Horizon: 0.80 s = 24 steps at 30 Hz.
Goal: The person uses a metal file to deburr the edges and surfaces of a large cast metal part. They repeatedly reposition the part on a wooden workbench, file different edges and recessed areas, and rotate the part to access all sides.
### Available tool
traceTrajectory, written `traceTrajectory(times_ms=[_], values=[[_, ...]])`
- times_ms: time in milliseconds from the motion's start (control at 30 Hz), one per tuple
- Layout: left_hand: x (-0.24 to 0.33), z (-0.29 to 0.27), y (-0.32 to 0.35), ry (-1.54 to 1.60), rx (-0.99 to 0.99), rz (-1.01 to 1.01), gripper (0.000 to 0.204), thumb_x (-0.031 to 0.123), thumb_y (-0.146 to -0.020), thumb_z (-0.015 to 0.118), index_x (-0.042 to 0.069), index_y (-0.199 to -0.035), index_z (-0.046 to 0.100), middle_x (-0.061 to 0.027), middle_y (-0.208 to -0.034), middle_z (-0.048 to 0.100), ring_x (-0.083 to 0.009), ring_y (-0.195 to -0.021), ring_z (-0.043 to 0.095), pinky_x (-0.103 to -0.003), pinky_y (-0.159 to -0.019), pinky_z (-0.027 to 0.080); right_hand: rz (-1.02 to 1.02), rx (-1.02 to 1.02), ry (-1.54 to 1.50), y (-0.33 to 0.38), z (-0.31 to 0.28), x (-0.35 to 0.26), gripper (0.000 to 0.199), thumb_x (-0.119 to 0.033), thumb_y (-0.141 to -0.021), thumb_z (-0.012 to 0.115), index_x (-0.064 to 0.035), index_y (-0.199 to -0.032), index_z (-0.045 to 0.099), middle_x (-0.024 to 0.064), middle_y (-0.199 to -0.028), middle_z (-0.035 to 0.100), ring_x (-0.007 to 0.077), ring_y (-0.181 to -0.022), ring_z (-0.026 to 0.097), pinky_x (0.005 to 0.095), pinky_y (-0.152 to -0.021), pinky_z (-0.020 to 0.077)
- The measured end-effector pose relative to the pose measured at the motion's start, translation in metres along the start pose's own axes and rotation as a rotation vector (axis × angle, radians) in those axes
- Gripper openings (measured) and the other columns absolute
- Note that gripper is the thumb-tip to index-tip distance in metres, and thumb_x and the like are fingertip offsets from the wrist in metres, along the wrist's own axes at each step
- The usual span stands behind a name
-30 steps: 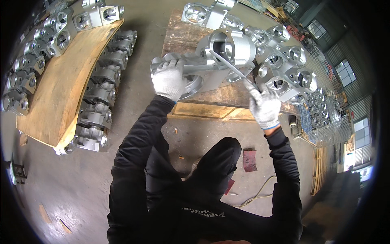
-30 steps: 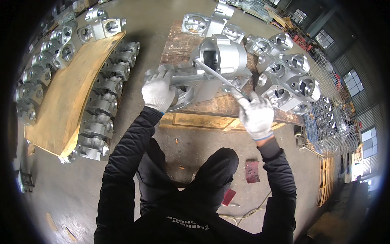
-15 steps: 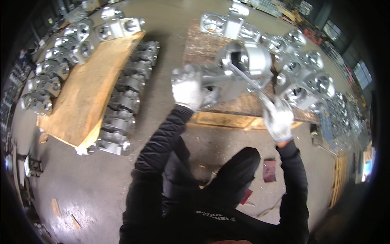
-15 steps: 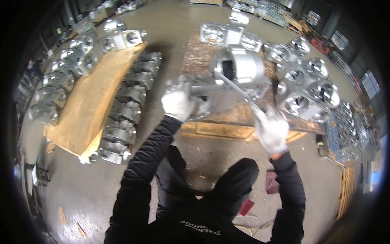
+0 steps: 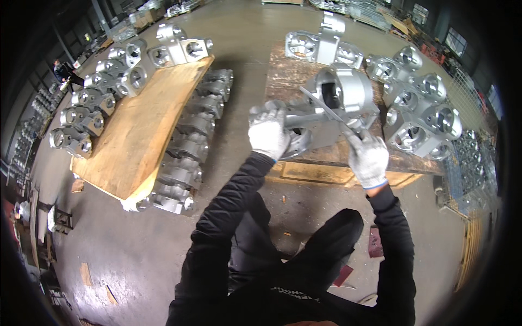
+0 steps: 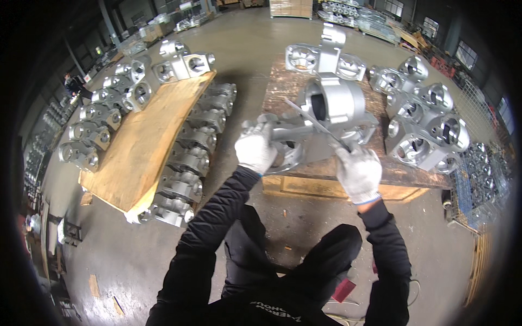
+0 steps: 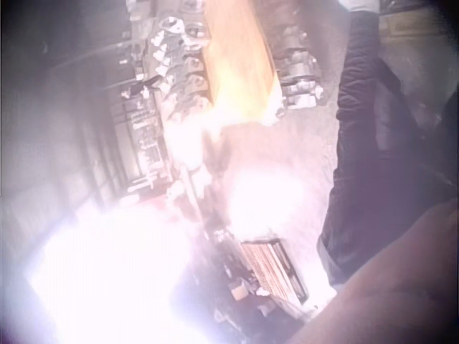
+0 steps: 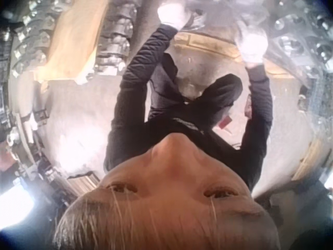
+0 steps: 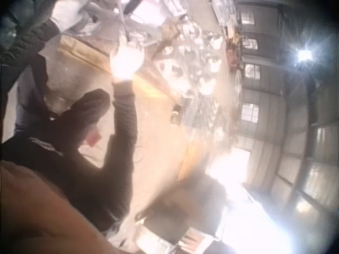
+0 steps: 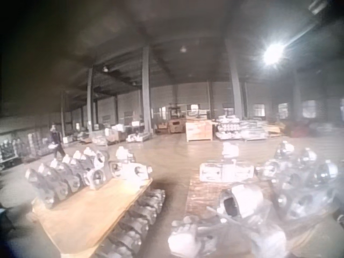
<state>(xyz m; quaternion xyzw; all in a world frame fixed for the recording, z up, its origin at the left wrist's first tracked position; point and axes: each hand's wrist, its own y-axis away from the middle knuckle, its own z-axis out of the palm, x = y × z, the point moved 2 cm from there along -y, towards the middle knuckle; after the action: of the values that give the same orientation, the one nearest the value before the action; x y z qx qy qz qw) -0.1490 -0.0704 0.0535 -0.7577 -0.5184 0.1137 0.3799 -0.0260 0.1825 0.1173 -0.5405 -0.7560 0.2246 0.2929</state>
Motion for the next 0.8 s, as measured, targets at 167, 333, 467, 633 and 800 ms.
traceTrajectory(times_ms=[167, 333, 467, 633, 800], values=[[0.0, 0.003, 0.001, 0.038, 0.085, 0.015, 0.045, 0.015, -0.068, 0.068, 0.013, -0.113, 0.072, -0.0108, -0.104, 0.075, -0.034, -0.09, 0.073, -0.044, -0.083, 0.058, 0.066, -0.059, 0.083, 0.016, 0.014, 0.01, 0.063, -0.012, -0.082, 0.069, -0.0311, -0.142, 0.067, 0.0067, -0.087, 0.061, 0.0265, -0.077, 0.064, 0.041, -0.072, 0.0527], [-0.004, 0.006, 0.0, 0.015, 0.039, 0.0, 0.049, 0.019, -0.069, 0.072, 0.016, -0.118, 0.071, -0.0076, -0.11, 0.074, -0.0332, -0.093, 0.072, -0.042, -0.082, 0.058, -0.072, -0.02, 0.067, 0.013, 0.021, 0.009, 0.059, -0.014, -0.085, 0.071, -0.0315, -0.141, 0.066, 0.0056, -0.09, 0.063, 0.0249, -0.076, 0.065, 0.0381, -0.076, 0.0531], [-0.005, 0.008, 0.002, -0.011, -0.028, -0.01, 0.053, 0.021, -0.069, 0.074, 0.018, -0.121, 0.07, -0.0056, -0.116, 0.072, -0.0324, -0.097, 0.071, -0.044, -0.084, 0.058, -0.058, 0.17, 0.136, 0.018, 0.016, 0.01, 0.061, -0.013, -0.084, 0.071, -0.0322, -0.141, 0.066, 0.0047, -0.087, 0.061, 0.0224, -0.076, 0.065, 0.0394, -0.071, 0.0519], [-0.005, 0.007, 0.0, -0.008, -0.041, -0.022, 0.055, 0.024, -0.069, 0.075, 0.018, -0.123, 0.069, -0.0054, -0.117, 0.072, -0.0324, -0.098, 0.071, -0.044, -0.085, 0.058, -0.085, -0.01, 0.068, 0.017, 0.03, 0.015, 0.062, -0.013, -0.084, 0.07, -0.0326, -0.142, 0.065, 0.0051, -0.088, 0.063, 0.0231, -0.072, 0.062, 0.0374, -0.068, 0.0499], [-0.003, 0.005, 0.0, -0.052, -0.082, -0.029, 0.056, 0.024, -0.07, 0.074, 0.016, -0.124, 0.068, -0.0048, -0.115, 0.073, -0.0326, -0.099, 0.071, -0.043, -0.086, 0.057, -0.129, 0.15, 0.117, 0.014, 0.037, 0.02, 0.062, -0.012, -0.084, 0.071, -0.0328, -0.142, 0.066, 0.0036, -0.089, 0.065, 0.0208, -0.068, 0.063, 0.036, -0.064, 0.0494]])
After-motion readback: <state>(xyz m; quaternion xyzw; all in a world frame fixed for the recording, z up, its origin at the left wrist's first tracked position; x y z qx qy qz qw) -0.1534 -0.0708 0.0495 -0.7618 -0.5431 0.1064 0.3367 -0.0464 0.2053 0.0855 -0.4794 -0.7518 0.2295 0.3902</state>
